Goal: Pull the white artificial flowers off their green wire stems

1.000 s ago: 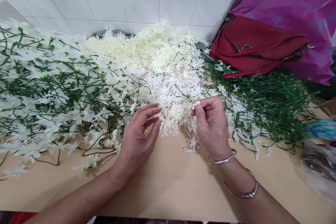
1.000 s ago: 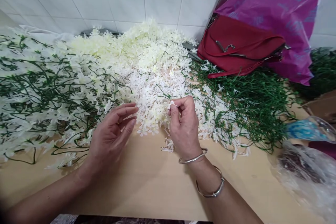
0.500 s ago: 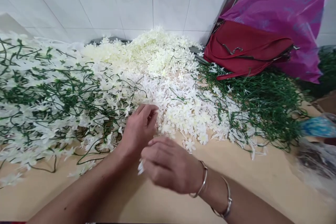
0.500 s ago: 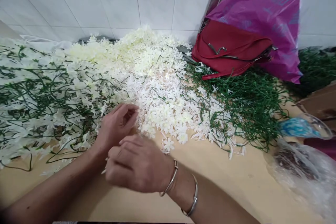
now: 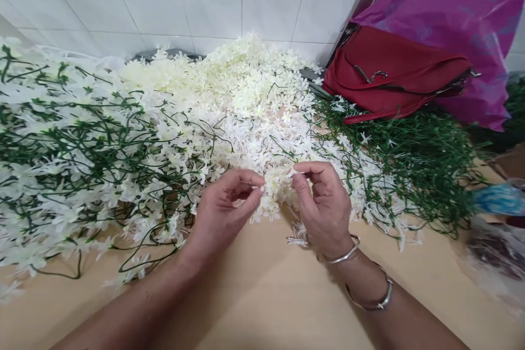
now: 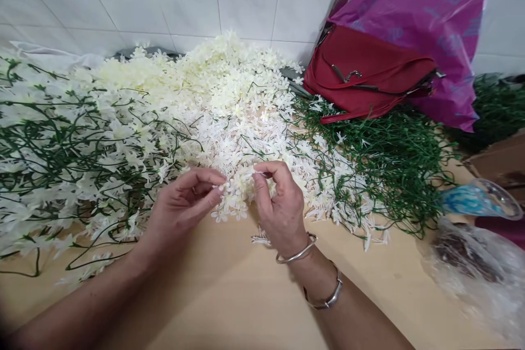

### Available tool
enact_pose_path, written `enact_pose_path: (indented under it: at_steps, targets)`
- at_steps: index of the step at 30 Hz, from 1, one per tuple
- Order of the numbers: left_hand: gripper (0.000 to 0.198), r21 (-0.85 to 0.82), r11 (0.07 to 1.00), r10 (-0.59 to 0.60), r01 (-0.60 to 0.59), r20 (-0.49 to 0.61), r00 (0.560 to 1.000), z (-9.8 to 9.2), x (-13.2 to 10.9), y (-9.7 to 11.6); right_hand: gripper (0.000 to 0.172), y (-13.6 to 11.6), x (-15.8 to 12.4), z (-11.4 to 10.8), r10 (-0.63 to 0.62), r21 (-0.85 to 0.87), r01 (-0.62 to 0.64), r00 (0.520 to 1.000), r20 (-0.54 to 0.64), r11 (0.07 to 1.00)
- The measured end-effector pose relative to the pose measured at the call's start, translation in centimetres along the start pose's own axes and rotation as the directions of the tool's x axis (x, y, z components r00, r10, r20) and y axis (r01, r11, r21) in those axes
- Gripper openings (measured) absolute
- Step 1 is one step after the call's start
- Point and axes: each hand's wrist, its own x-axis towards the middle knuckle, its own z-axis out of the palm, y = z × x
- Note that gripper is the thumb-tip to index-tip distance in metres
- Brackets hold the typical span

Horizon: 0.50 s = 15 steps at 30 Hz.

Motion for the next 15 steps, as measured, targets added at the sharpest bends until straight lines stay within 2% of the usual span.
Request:
enact_pose_path:
  at_steps: [2, 5, 10, 12, 15]
  targets:
    - [0.012, 0.087, 0.989, 0.105, -0.116, 0.121, 0.987, 0.3, -0.3, 0.0, 0.006, 0.3, 0.2, -0.3, 0.044, -0.004, -0.044, 0.999, -0.012, 0.999]
    - [0.017, 0.205, 0.928, 0.248, -0.310, 0.278, 0.928, 0.7, -0.7, -0.3, 0.005, 0.8, 0.8, -0.8, 0.066, -0.019, -0.067, 0.996, -0.051, 0.998]
    - [0.020, 0.278, 0.862, 0.264, -0.424, 0.468, 0.843, 0.7, -1.1, -1.3, 0.007, 1.1, 1.8, -1.5, 0.068, -0.046, -0.074, 0.990, -0.123, 0.996]
    - [0.029, 0.266, 0.859, 0.275, -0.438, 0.482, 0.832, 0.8, -1.1, -1.3, 0.008, 1.2, 2.1, -1.7, 0.068, -0.048, -0.077, 0.985, -0.161, 0.996]
    - [0.033, 0.259, 0.864, 0.320, -0.432, 0.380, 0.868, 1.1, -0.5, -0.8, 0.008, 1.6, 2.4, -1.8, 0.060, -0.028, -0.068, 0.976, -0.207, 0.997]
